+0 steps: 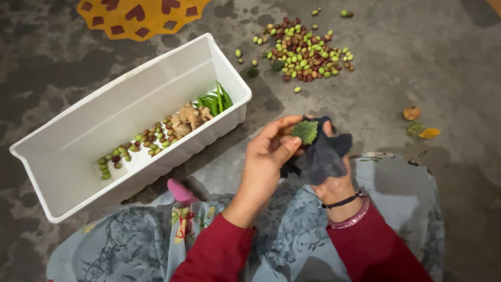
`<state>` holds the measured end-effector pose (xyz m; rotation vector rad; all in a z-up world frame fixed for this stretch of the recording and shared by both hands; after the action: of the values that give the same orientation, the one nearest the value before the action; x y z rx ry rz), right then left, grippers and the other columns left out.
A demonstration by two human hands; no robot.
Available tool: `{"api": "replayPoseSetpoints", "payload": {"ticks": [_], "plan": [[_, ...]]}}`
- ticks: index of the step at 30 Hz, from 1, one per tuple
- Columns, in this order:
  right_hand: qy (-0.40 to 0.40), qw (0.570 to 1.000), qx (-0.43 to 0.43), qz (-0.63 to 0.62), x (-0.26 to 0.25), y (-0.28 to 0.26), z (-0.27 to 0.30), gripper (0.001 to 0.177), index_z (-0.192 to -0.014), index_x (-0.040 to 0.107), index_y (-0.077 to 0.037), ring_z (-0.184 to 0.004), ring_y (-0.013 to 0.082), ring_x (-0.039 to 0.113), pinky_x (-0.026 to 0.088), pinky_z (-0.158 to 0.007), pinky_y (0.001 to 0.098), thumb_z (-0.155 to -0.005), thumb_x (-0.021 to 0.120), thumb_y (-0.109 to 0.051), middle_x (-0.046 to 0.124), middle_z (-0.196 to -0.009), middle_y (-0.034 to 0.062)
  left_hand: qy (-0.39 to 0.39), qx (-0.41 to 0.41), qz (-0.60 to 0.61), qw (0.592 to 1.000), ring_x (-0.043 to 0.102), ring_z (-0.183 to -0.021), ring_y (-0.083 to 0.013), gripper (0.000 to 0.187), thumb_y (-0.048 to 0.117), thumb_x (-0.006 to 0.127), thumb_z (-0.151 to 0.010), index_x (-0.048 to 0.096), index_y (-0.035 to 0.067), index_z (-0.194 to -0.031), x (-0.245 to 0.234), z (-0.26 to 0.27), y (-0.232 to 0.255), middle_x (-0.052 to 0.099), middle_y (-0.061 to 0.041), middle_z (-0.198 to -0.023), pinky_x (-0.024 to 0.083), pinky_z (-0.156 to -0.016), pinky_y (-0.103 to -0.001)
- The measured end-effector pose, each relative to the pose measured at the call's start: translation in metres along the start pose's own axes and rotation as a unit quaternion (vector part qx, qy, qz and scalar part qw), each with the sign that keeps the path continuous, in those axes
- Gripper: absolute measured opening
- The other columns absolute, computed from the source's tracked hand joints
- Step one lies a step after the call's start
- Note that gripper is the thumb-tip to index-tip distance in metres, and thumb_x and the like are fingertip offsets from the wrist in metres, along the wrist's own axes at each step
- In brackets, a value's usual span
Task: The person sits on the floor and sorts a pile of small green and brown fruits, ginger, and green chilies. They pick up the fruits one by one, inspect them, and place them into a white rectangular container. The person also uses a dark cloth to wipe a spiky green fruit before placing it in the container.
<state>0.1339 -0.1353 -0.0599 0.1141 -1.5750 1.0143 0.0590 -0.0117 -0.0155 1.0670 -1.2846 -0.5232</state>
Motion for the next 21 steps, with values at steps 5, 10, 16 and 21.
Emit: {"api": "replayPoseSetpoints", "payload": {"ticks": [5,10,16,21], "plan": [[0.091,0.985,-0.024,0.143,0.003,0.011,-0.002,0.042,-0.143,0.055,-0.018,-0.120,0.0152,0.060,0.053,-0.096,0.0309,-0.103,0.054,-0.031,0.062,-0.134,0.0027,0.071,0.246,-0.523,0.813,0.063,-0.112,-0.0346,0.047,-0.001,0.068,-0.089,0.063,0.005,-0.136,0.018,0.018,0.025,0.064,-0.016,-0.125,0.053,-0.094,-0.040],[0.070,0.995,-0.019,0.075,-0.003,0.007,0.003,0.035,-0.133,0.059,-0.014,-0.112,0.0150,0.065,0.055,-0.093,0.0311,-0.103,0.060,-0.032,0.066,-0.122,0.0023,0.024,0.266,-0.542,0.797,0.063,-0.110,-0.0367,0.047,0.014,0.075,-0.090,0.062,0.006,-0.134,0.020,0.013,0.032,0.062,-0.015,-0.119,0.052,-0.091,-0.043],[0.045,0.992,-0.086,0.075,-0.016,0.017,-0.002,0.026,-0.121,0.060,-0.010,-0.098,0.0112,0.063,0.053,-0.085,0.0276,-0.111,0.062,-0.034,0.063,-0.108,0.0008,0.032,0.198,-0.525,0.827,0.065,-0.104,-0.0381,0.042,0.014,0.075,-0.089,0.064,0.005,-0.128,0.016,0.008,0.020,0.064,-0.016,-0.113,0.053,-0.086,-0.045],[0.126,0.974,-0.131,0.138,-0.033,0.017,-0.014,0.026,-0.113,0.060,-0.011,-0.088,0.0110,0.063,0.053,-0.078,0.0270,-0.105,0.060,-0.036,0.063,-0.098,-0.0004,-0.009,0.162,-0.544,0.824,0.064,-0.100,-0.0408,0.043,0.006,0.071,-0.085,0.063,0.002,-0.127,0.026,0.019,0.003,0.062,-0.019,-0.109,0.053,-0.084,-0.047]]}}
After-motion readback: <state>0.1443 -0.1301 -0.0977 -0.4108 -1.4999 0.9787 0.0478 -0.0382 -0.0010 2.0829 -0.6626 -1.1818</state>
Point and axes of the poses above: each hand's wrist, its own z-axis away from the middle knuckle, its own x-axis out of the palm, y = z × x, the point moved 2 cm from there along -z, towards the middle knuckle
